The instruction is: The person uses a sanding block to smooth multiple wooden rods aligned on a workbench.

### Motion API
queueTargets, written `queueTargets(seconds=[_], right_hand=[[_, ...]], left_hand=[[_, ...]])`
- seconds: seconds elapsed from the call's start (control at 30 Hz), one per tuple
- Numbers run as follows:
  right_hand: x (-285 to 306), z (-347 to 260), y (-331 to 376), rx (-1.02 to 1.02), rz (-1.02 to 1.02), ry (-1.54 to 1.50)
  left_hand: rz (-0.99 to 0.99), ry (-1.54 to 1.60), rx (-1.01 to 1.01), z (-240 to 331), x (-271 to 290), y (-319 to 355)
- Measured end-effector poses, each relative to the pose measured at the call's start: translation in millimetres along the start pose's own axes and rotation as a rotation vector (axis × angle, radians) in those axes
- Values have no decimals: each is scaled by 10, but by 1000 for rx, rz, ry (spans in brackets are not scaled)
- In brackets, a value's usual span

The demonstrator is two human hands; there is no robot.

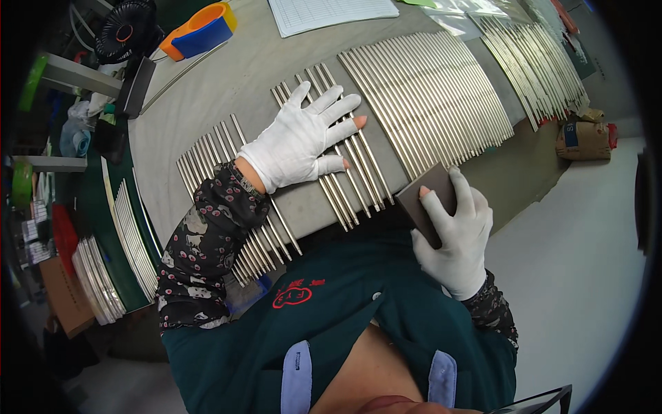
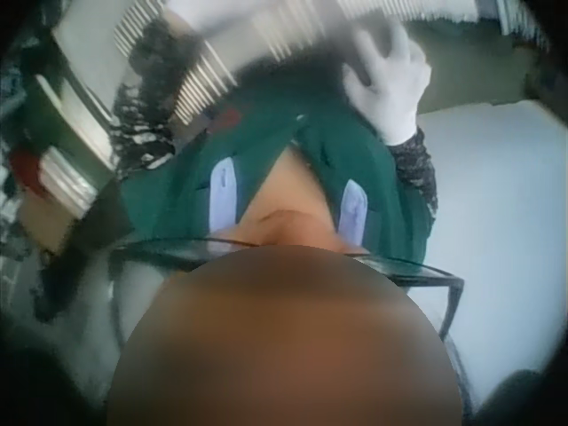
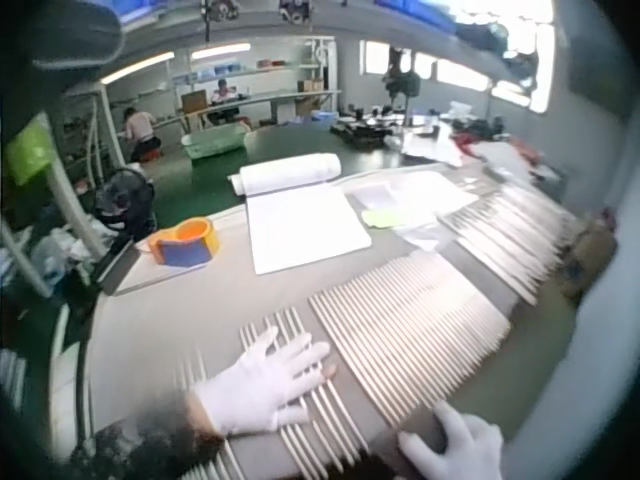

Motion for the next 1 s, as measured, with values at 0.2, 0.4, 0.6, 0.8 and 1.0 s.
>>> queueTargets(seconds=[0.2,0.4,0.6,0.8,1.0], right_hand=[[-115,-56,-11,2,-15,-82],[-290,-223,-632,32,19,27],[-124,-202,-139,97,-43,106],[-329,-295,-713,98,49,197],[-123,-191,-220,150,-24,190]], left_hand=[[30,-28,18,51,57,81],[30,-14,27,64,83,95],[50,6,27,45,66,92],[88,-9,9,15,36,116],[-48,-3,24,40,59,36]])
Point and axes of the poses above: each hand's wrist, its own y-axis away from the middle knuckle, its own x-axis out of the back of the hand, z = x × y, the point moved 2 cm from there along -y, towards the middle knuckle, and after that the axes turned 2 degrees about -z, right-handed, at the moved point
